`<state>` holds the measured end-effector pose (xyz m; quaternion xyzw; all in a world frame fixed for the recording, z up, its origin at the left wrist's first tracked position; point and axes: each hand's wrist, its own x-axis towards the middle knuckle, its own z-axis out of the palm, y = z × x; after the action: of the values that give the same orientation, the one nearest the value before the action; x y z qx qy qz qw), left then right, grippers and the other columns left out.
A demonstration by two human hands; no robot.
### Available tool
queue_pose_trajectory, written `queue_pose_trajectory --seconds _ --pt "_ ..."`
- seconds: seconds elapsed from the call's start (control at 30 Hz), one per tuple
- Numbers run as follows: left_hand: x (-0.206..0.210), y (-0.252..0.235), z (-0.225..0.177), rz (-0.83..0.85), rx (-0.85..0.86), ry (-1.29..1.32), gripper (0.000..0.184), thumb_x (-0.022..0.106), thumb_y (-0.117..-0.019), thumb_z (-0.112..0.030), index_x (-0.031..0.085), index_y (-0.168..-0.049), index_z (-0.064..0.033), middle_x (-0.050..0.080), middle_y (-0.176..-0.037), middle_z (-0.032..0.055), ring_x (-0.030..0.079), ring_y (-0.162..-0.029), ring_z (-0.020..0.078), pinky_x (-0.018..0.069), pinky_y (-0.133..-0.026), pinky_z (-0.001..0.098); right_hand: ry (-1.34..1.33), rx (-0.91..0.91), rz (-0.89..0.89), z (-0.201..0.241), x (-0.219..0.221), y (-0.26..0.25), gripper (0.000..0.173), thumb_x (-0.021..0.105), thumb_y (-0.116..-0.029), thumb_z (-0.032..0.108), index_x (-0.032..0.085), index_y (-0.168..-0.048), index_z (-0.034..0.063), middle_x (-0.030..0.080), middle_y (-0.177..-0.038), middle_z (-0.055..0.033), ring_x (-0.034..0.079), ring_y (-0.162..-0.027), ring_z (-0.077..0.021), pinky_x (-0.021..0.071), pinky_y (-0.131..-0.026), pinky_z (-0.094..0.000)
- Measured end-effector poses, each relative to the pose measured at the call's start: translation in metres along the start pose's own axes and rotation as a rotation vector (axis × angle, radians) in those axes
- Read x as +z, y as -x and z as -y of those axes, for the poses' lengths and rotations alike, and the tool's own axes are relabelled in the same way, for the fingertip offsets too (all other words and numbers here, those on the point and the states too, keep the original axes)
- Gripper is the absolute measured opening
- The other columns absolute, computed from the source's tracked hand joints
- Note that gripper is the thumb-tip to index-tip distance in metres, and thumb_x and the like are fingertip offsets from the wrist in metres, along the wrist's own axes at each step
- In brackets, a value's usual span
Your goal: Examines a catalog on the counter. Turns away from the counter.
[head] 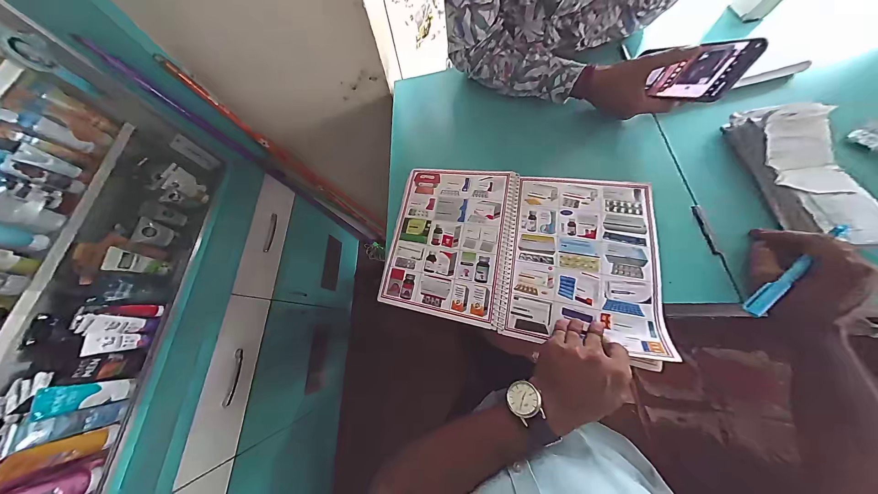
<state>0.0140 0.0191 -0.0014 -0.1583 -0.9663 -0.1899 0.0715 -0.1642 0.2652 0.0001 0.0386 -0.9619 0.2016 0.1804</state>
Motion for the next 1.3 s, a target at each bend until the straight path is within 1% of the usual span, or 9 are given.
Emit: queue_pose_trajectory --seconds 0.03,0.07,0.13,0.47,0.57,0.67,0.9,1.03,1.3 --pt "0.0 0.0 0.0 0.001 0.0 -0.007 0.021 0.065 -0.0889 -0.02 0.077 -0.102 -0.0093 0.073 -0.122 0.0142 0.069 -0.115 0.0326 0.0553 -0.097 0.045 -0.025 -0.098 -0.064 -0.023 0.013 0.0 0.028 0.052 -0.1016 0.018 0.074 -0.111 0.0024 0.074 -0.103 -0.0198 0.072 -0.091 -0.0345 0.0539 -0.078 -0.0536" --pt "0.0 0.0 0.0 -0.003 0.001 -0.012 0.02 0.065 -0.0886 -0.019 0.077 -0.102 -0.0097 0.073 -0.122 0.014 0.07 -0.115 0.0321 0.0556 -0.096 0.0444 -0.082 -0.111 -0.076 -0.03 0.018 0.0 0.033 0.052 -0.1013 0.024 0.073 -0.113 0.0004 0.073 -0.104 -0.0247 0.071 -0.092 -0.0414 0.052 -0.078 -0.0622" --pt "0.0 0.0 0.0 -0.014 0.004 -0.016 0.02 0.064 -0.088 -0.016 0.078 -0.101 -0.0093 0.074 -0.121 0.0145 0.07 -0.114 0.0322 0.0563 -0.094 0.0441 -0.137 -0.038 -0.05 -0.029 0.019 0.0 0.038 0.052 -0.1002 0.029 0.07 -0.117 -0.0004 0.07 -0.112 -0.0284 0.068 -0.101 -0.0475 0.0478 -0.088 -0.0676" --pt "0.003 0.0 0.0 -0.041 0.012 -0.039 0.02 0.063 -0.0872 -0.017 0.078 -0.098 -0.0095 0.075 -0.118 0.0143 0.072 -0.111 0.0322 0.0571 -0.093 0.0448 -0.117 -0.048 -0.056 -0.032 0.019 0.0 0.035 0.053 -0.1003 0.026 0.07 -0.117 0.0001 0.07 -0.113 -0.0289 0.067 -0.101 -0.0495 0.0477 -0.087 -0.0687" --pt "0.004 -0.001 0.0 -0.04 0.01 -0.045 0.02 0.062 -0.0875 -0.018 0.077 -0.098 -0.0095 0.075 -0.118 0.014 0.072 -0.111 0.0319 0.0571 -0.093 0.0446 -0.061 -0.094 -0.07 -0.038 0.02 -0.003 0.036 0.052 -0.1004 0.03 0.073 -0.115 0.005 0.073 -0.106 -0.0228 0.072 -0.091 -0.0415 0.053 -0.078 -0.062" --pt "0.002 -0.001 0.0 -0.056 0.008 -0.052 0.018 0.062 -0.0882 -0.016 0.077 -0.095 -0.0095 0.076 -0.112 0.0132 0.073 -0.108 0.0303 0.0577 -0.09 0.0433 -0.139 0.09 0.026 0.025 -0.016 0.0 0.033 0.055 -0.1009 0.02 0.072 -0.116 -0.0038 0.07 -0.111 -0.0306 0.068 -0.1 -0.0466 0.048 -0.09 -0.0621" --pt "0.001 -0.001 0.0 -0.034 0.012 -0.054 0.018 0.063 -0.0871 -0.017 0.077 -0.096 -0.0095 0.076 -0.116 0.0133 0.072 -0.109 0.0302 0.057 -0.092 0.0432 -0.131 0.108 0.056 0.037 -0.023 0.0 0.033 0.055 -0.0997 0.017 0.071 -0.117 -0.0055 0.068 -0.113 -0.0333 0.067 -0.101 -0.0507 0.0468 -0.091 -0.0653" --pt "0.002 -0.001 0.0 -0.049 0.012 -0.068 0.018 0.063 -0.0875 -0.019 0.077 -0.094 -0.0098 0.076 -0.114 0.0124 0.073 -0.107 0.0294 0.0578 -0.089 0.0423 -0.135 0.084 0.043 0.033 -0.02 0.001 0.033 0.053 -0.0996 0.016 0.071 -0.117 -0.0064 0.068 -0.114 -0.0338 0.067 -0.103 -0.051 0.0473 -0.092 -0.0649" --pt "-0.003 -0.002 0.001 0.021 0.021 -0.056 0.021 0.062 -0.0906 -0.021 0.077 -0.099 -0.0102 0.074 -0.119 0.0133 0.071 -0.112 0.0309 0.0562 -0.094 0.044 -0.095 -0.042 -0.059 -0.04 0.023 -0.003 0.04 0.053 -0.0997 0.032 0.071 -0.117 0.001 0.07 -0.114 -0.0286 0.067 -0.103 -0.0503 0.0462 -0.087 -0.0718"
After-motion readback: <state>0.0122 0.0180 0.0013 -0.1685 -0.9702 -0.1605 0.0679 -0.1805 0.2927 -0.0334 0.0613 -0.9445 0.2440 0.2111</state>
